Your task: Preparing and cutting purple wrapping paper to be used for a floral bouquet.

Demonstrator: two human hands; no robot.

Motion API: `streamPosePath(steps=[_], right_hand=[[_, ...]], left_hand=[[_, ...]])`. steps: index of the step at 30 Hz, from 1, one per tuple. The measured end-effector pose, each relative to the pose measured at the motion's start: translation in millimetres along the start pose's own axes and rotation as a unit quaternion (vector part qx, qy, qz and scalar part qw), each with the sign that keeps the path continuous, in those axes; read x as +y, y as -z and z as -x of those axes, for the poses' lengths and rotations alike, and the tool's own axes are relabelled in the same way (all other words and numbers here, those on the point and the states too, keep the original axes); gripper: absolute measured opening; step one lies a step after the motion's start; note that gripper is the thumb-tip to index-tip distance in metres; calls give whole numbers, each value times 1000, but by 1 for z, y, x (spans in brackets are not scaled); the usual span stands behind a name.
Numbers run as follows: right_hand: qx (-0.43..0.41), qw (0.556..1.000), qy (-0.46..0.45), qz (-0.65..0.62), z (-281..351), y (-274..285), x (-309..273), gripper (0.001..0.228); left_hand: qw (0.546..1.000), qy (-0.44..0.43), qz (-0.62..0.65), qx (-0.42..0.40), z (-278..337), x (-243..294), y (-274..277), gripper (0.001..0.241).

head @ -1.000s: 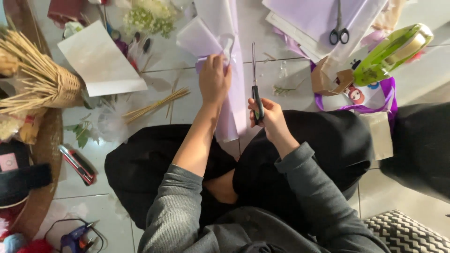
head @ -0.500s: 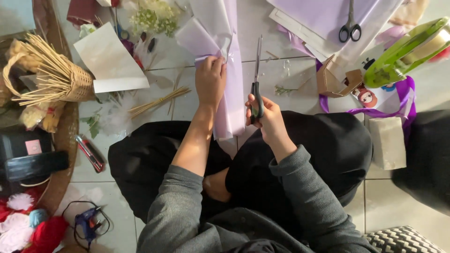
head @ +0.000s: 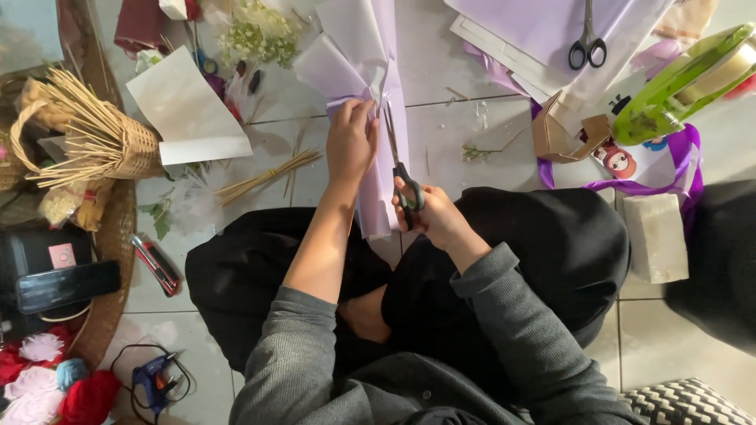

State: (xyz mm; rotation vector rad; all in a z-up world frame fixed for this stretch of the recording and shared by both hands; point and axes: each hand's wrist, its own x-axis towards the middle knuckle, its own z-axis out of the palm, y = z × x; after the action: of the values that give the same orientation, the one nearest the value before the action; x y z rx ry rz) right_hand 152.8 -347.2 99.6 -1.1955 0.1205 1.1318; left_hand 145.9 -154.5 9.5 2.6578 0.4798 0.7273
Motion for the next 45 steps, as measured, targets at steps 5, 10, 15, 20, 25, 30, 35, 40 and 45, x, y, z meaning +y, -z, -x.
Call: streamPosePath(steps=[5,10,15,20,25,30,35,40,45], right_hand=[[8,999,-13,31,-4,-8,-3,45],[32,997,-28,62,-6,-9,-3,43],[52,996,-25,65,-7,-9,-8,42],[54,998,-22,36,-6,-9,-15,44],[58,997,-16,42,-8,-10,-20,44],[68,996,-8,62,-10,-8,-20,48],[68,993,-1,95,-15,-5,-16,43],[78,996,-9,39,-16,-6,-18,47],[70,997,-8,13,-20,-2,-16,46]], left_hand=[[999,38,10,-10,-1,10,6,32],[998,55,8,-16,-4,17,0,36],[998,41,-18,-36,-8,20,-6,35],[998,30,-39,-42,-9,22,-13,37],[997,25,-50,-47,-10,24,-22,37],[997,15,-62,-32,-7,22,-29,36],[998,3,-57,-16,-6,16,-36,33],[998,0,-63,-11,-8,24,-22,35],[997,-23,-71,-5,-9,22,-22,32]])
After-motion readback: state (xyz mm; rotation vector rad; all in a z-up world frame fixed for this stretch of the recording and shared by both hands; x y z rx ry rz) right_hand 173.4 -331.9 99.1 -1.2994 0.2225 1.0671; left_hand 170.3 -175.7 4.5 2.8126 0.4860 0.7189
